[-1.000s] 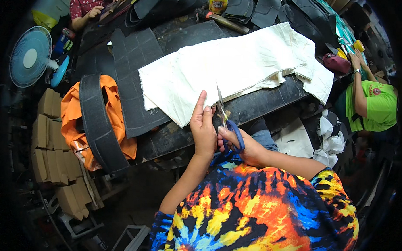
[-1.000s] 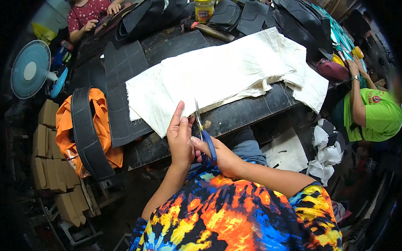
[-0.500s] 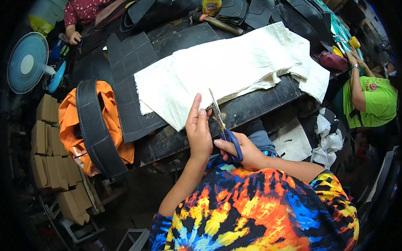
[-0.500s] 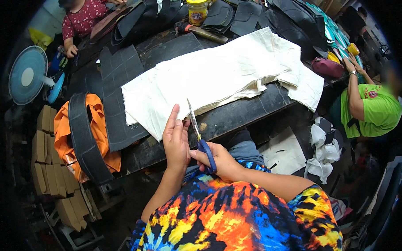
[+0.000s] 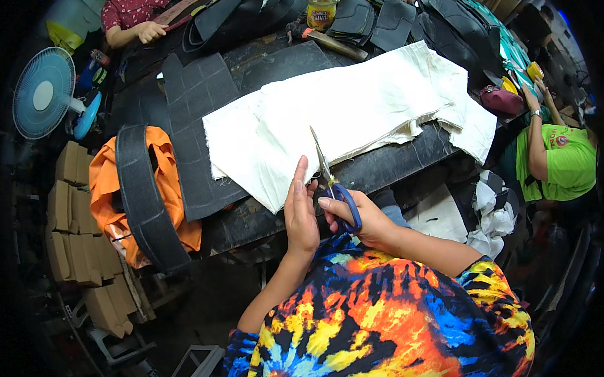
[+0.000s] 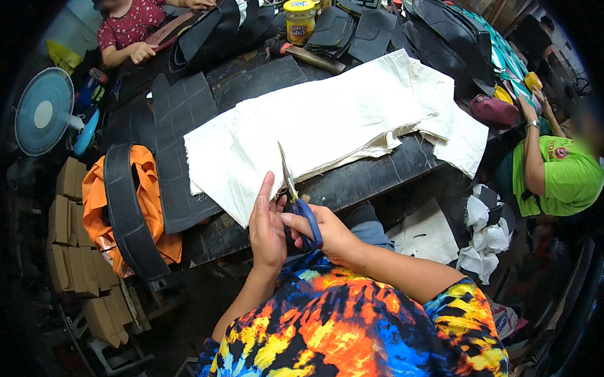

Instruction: The person unfolds a white fabric on a work table, then uses shears to cut it into multiple rectangular pieces. The person repeatedly folds and cuts the fabric, stacking the cut pieces on the table.

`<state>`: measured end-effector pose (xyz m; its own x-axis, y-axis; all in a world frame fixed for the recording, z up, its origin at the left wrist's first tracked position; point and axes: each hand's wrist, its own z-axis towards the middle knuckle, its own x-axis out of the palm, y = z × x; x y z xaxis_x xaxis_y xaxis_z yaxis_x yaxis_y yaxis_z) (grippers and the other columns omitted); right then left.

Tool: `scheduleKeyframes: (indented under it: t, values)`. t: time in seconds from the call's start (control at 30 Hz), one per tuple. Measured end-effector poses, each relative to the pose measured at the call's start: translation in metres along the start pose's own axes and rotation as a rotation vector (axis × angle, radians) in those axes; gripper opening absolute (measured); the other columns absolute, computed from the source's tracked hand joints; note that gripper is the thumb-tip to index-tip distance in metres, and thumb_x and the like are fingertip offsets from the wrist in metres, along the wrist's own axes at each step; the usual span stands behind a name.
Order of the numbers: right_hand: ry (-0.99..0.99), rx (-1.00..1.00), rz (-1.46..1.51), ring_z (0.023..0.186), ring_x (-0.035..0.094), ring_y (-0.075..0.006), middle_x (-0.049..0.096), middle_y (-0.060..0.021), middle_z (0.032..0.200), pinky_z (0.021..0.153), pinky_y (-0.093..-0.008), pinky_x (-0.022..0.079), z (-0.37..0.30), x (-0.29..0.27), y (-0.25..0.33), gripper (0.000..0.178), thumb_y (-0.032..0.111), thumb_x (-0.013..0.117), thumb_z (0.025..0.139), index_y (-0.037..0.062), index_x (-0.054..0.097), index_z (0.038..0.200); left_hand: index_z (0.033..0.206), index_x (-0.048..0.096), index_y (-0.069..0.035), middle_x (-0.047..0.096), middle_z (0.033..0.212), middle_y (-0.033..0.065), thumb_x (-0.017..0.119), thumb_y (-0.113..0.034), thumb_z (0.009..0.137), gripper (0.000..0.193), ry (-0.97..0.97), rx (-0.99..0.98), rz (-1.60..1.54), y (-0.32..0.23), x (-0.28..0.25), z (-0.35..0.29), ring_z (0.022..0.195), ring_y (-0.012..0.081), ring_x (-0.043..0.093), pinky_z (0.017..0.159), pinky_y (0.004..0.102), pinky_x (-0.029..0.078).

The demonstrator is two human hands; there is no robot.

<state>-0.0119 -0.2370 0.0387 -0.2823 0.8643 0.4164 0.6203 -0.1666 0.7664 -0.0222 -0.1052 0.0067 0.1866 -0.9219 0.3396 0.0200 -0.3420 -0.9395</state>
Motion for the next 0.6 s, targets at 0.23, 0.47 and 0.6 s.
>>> scheduleKeyframes:
  t: [0.23, 0.47, 0.6]
  values:
    - [0.014, 0.025, 0.079, 0.067, 0.057, -0.0097, 0.059, -0.0018, 0.076, 0.062, -0.0228, 0.047, 0.025, -0.014, 0.014, 0.035, 0.039, 0.069, 0.092, 0.0038, 0.063, 0.092, 0.152, 0.026, 0.004, 0.058, 0.11, 0.0089, 0.019, -0.036, 0.108, 0.06, 0.101, -0.021, 0.01, 0.002, -0.004, -0.007, 0.089, 0.0145, 0.05, 0.082, 0.028, 0.042]
    - [0.014, -0.013, 0.005, 0.065, 0.057, -0.0095, 0.06, -0.0027, 0.076, 0.06, -0.0221, 0.045, 0.028, -0.014, 0.02, 0.036, 0.04, 0.067, 0.092, 0.0042, 0.063, 0.088, 0.151, 0.025, 0.008, 0.039, 0.151, 0.0165, 0.02, -0.037, 0.108, 0.062, 0.158, 0.052, 0.101, 0.0, -0.009, -0.01, 0.129, 0.0227, 0.046, 0.111, 0.0349, 0.03]
    - [0.038, -0.044, 0.087, 0.067, 0.058, -0.0087, 0.059, -0.0019, 0.076, 0.059, -0.0221, 0.047, 0.039, -0.019, 0.032, 0.035, 0.039, 0.072, 0.089, 0.005, 0.063, 0.089, 0.15, 0.023, 0.009, 0.032, 0.155, 0.0181, 0.021, -0.036, 0.107, 0.063, 0.207, 0.083, 0.159, -0.004, -0.008, -0.014, 0.139, 0.0249, 0.036, 0.117, 0.0367, 0.024]
